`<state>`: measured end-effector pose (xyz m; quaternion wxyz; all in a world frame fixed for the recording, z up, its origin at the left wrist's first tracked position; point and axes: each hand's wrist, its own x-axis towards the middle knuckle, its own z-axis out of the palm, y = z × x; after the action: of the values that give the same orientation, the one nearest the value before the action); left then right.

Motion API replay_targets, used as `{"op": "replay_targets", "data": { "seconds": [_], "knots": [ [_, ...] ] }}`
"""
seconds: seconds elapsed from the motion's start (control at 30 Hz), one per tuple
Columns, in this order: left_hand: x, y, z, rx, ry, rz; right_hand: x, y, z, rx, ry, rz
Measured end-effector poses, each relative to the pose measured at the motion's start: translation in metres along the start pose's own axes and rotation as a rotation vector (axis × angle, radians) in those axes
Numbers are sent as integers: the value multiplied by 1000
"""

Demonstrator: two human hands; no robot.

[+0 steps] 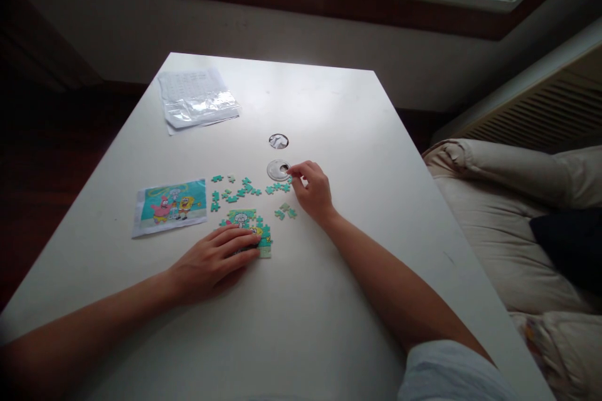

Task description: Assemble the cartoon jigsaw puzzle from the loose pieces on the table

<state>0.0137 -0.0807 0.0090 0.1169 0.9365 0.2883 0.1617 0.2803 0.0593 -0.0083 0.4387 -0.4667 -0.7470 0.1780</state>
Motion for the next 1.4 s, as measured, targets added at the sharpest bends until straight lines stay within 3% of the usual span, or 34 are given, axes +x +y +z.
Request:
{"op": "replay_targets", "data": {
  "seconds": [0.53, 1.4],
  "knots": [
    [-1, -1, 2, 12, -3, 6, 0, -1, 0, 28, -31, 60],
    [0, 0, 0, -4, 12, 3, 1, 0, 0, 55, -45, 43]
  ]
}}
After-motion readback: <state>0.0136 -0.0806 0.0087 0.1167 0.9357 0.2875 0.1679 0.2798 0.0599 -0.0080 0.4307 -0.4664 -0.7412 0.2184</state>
